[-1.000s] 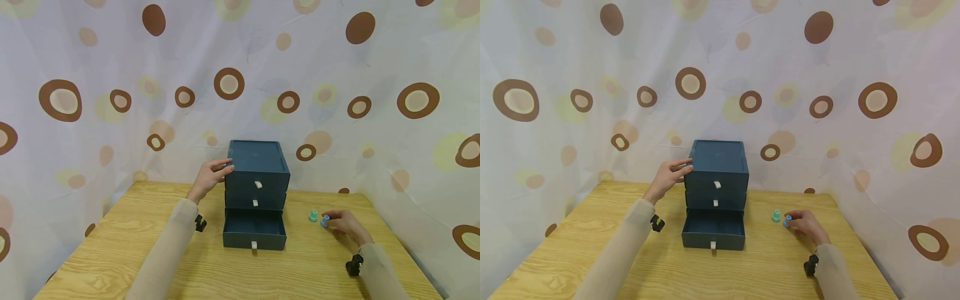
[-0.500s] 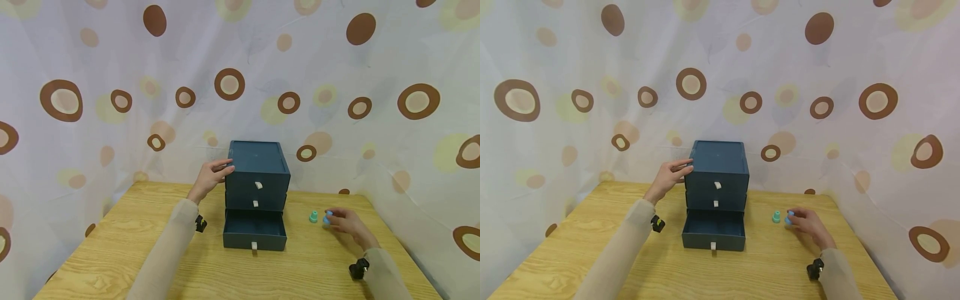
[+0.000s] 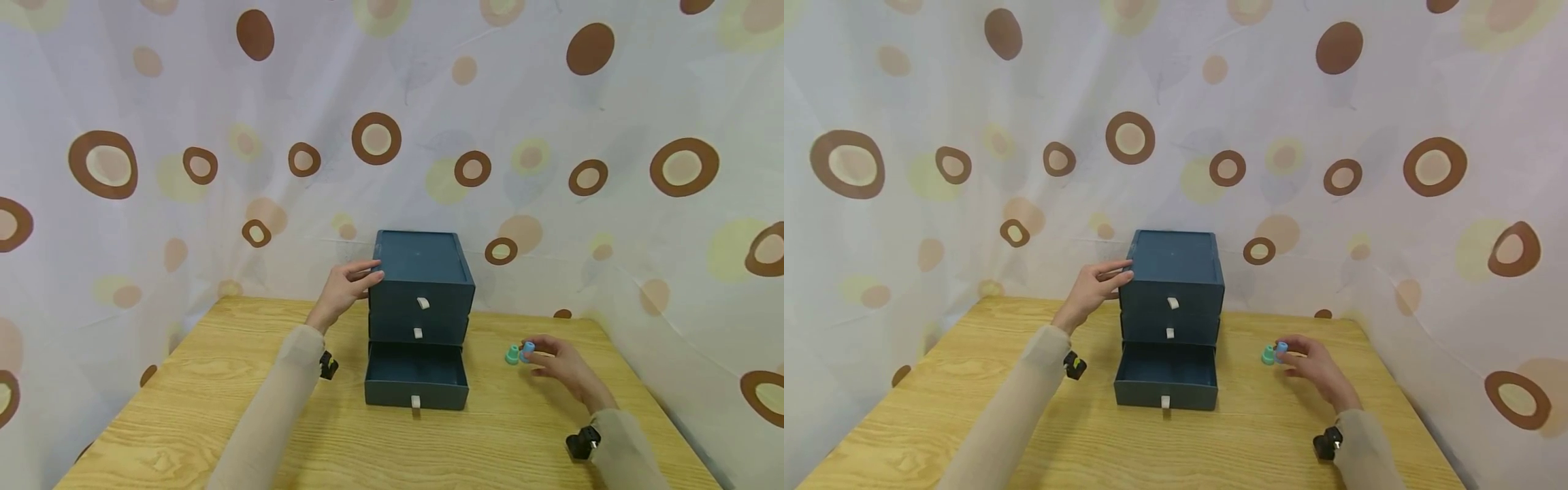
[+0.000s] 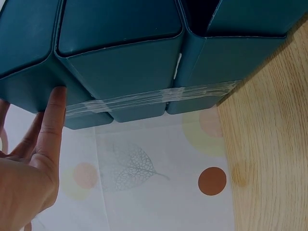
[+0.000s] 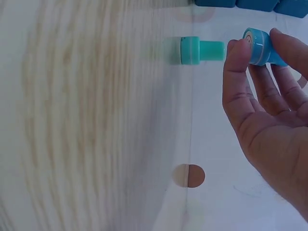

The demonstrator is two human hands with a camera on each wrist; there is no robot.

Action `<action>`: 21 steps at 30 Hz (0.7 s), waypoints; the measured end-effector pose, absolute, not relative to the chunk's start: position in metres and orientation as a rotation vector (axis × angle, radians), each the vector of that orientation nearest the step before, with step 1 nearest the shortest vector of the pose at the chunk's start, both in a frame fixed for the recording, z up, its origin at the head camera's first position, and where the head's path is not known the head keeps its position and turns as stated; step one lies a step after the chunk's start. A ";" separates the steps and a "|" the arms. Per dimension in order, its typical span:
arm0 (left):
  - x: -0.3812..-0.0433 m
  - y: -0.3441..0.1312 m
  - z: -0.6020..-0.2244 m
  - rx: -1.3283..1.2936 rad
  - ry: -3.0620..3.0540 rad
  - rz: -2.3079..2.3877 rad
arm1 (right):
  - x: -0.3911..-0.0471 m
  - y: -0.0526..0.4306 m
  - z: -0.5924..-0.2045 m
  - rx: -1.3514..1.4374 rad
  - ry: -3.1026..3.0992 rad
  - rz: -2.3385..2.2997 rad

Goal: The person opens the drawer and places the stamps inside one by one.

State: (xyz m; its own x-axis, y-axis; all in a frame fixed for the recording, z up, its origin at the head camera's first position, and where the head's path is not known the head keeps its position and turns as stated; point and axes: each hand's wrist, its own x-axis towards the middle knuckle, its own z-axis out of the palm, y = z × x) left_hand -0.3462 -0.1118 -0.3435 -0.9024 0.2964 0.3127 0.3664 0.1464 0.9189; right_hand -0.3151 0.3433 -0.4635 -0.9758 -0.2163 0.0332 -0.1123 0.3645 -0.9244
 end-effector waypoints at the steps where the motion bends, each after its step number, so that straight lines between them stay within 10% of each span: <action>1: -0.346 -0.111 -0.344 -0.678 -2.331 -1.903 | -0.315 0.342 -0.464 -0.301 2.516 -1.696; 21: -0.365 -0.113 -0.357 -0.643 -2.348 -1.917 | -0.320 0.302 -0.461 -0.369 2.473 -1.701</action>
